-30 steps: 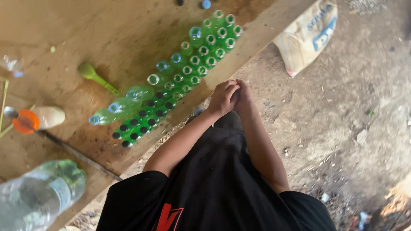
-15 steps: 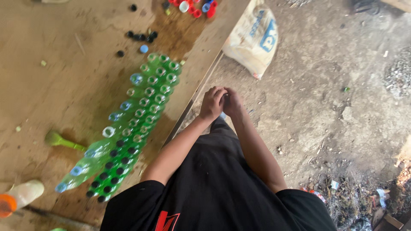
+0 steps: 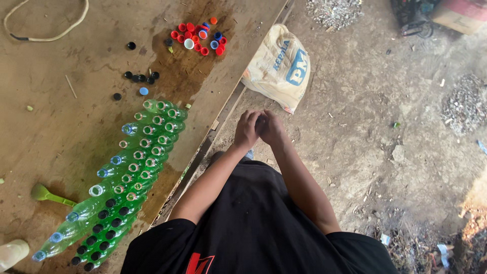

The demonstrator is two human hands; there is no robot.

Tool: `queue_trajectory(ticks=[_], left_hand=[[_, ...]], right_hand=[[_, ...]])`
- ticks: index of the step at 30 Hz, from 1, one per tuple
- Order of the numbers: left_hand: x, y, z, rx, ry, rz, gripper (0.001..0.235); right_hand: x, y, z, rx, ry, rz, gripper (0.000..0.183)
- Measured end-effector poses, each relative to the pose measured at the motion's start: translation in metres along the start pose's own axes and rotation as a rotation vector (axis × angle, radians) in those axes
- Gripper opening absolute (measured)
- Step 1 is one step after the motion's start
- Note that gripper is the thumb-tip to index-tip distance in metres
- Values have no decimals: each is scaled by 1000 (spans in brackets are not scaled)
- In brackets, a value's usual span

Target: The person picks up a container of chopped green vegetables and places it on a wooden table. They then proceed to pick up various bottle caps from the table and screw them onto a row of green plastic bottles arranged on the surface.

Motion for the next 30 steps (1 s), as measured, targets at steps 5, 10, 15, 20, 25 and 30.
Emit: queue_trajectory(ticks=[5,10,15,20,25,30], left_hand=[[-12,-31,7,27,-40,132,24],[-37,-65,20,-1,124,168,9],[-56,-131,33,-73,236,247,5],[-72,-217,58,-148,335,467,4],[-82,-287,81,-238,283,658,7],[-91,-317,106,-293,337,719,26]], right_hand=[[-27,6,-7,14,-96,-52,49],[-61,5,-21,79,16,-177,49],[-98,2,-52,225,63,-254,42],[-155,-15,-72,540,201,-263,34],[-212,-34,-74,1039,234,-50,29],[-235,-55,-84,1799,220,382,40]])
Point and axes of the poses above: each hand's wrist, its own x-axis away from the middle knuckle, its own z-axis out of the back of the hand, y = z × x, the point moved 6 cm from there along -x, towards the middle knuckle, and after that the axes turned 1 degree about x, right-handed, at the moved point
